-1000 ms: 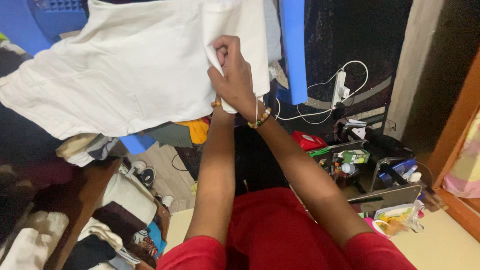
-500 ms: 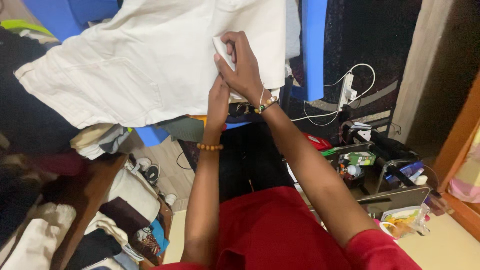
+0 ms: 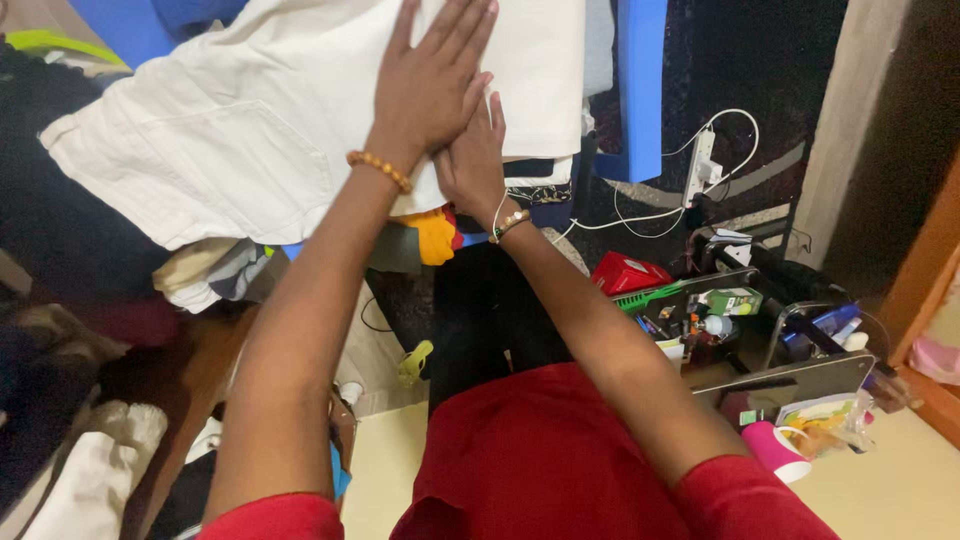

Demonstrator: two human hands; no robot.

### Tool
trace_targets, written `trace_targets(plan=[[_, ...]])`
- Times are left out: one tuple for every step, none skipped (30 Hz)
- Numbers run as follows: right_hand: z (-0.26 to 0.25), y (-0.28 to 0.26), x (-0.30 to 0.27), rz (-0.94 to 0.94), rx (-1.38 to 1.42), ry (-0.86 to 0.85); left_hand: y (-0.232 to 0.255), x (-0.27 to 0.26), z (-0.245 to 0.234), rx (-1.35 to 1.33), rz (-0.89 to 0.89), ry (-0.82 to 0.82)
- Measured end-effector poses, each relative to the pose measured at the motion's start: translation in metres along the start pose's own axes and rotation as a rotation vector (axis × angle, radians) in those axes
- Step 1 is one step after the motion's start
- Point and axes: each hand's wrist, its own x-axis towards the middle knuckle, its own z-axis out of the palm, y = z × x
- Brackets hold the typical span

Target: The person picks up a white garment from a pile on a chair, unfolds it on a flat surface, smooths it with their hands, and then folds it into a compact rectangular shape.

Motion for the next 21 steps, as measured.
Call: trace_targets(plan=[[0.000, 0.001, 0.003, -0.051, 0.008, 0.128, -0.007, 0.003, -0.001, -0.005, 0.017, 0.041], [0.000, 0.002, 0.004, -0.045, 0.022, 0.129, -0.011, 0.006, -0.002, -0.010, 0.033, 0.082], [0.001, 0.000, 0.004, -0.036, 0.037, 0.130, -0.014, 0.007, -0.004, -0.016, 0.051, 0.120], [0.002, -0.001, 0.005, -0.027, 0.053, 0.130, -0.019, 0.007, -0.006, 0.005, -0.034, 0.114], [0.003, 0.000, 0.005, -0.025, 0.074, 0.144, -0.022, 0.008, -0.006, 0.018, -0.119, 0.108], [0.005, 0.000, 0.004, -0.023, 0.095, 0.158, -0.023, 0.009, -0.006, 0.031, -0.203, 0.100], [0.005, 0.001, 0.003, -0.024, 0.114, 0.169, -0.023, 0.009, -0.004, 0.020, -0.206, 0.101], [0.006, 0.001, 0.002, 0.024, 0.172, 0.196, -0.023, 0.010, -0.002, 0.009, -0.208, 0.103], [0.008, 0.000, 0.004, 0.068, 0.233, 0.228, -0.025, 0.012, -0.001, 0.003, -0.211, 0.107], [0.009, 0.001, 0.006, 0.112, 0.293, 0.260, -0.026, 0.011, 0.001, 0.046, -0.181, 0.165], [0.007, 0.005, 0.011, 0.168, 0.246, 0.303, -0.027, 0.011, 0.003, 0.095, -0.151, 0.227], [0.003, 0.013, 0.015, 0.224, 0.198, 0.346, -0.028, 0.012, 0.005, 0.144, -0.122, 0.288], [0.001, 0.019, 0.019, 0.282, 0.154, 0.387, -0.030, 0.011, 0.006, 0.146, -0.123, 0.291], [-0.001, 0.025, 0.025, 0.275, 0.071, 0.381, -0.030, 0.011, 0.008, 0.148, -0.123, 0.294], [-0.005, 0.034, 0.031, 0.274, -0.014, 0.376, -0.029, 0.011, 0.009, 0.146, -0.119, 0.295], [-0.009, 0.043, 0.037, 0.273, -0.099, 0.370, -0.029, 0.012, 0.010, 0.136, -0.125, 0.287], [-0.011, 0.051, 0.041, 0.285, -0.142, 0.368, -0.029, 0.012, 0.010, 0.125, -0.136, 0.279], [-0.014, 0.059, 0.045, 0.297, -0.185, 0.365, -0.029, 0.012, 0.011, 0.114, -0.147, 0.271], [-0.016, 0.065, 0.050, 0.309, -0.227, 0.365, -0.029, 0.012, 0.011, 0.109, -0.143, 0.271], [-0.018, 0.070, 0.054, 0.329, -0.235, 0.382, -0.029, 0.011, 0.010, 0.104, -0.139, 0.271], [-0.021, 0.075, 0.058, 0.348, -0.243, 0.400, -0.029, 0.011, 0.010, 0.101, -0.135, 0.272]])
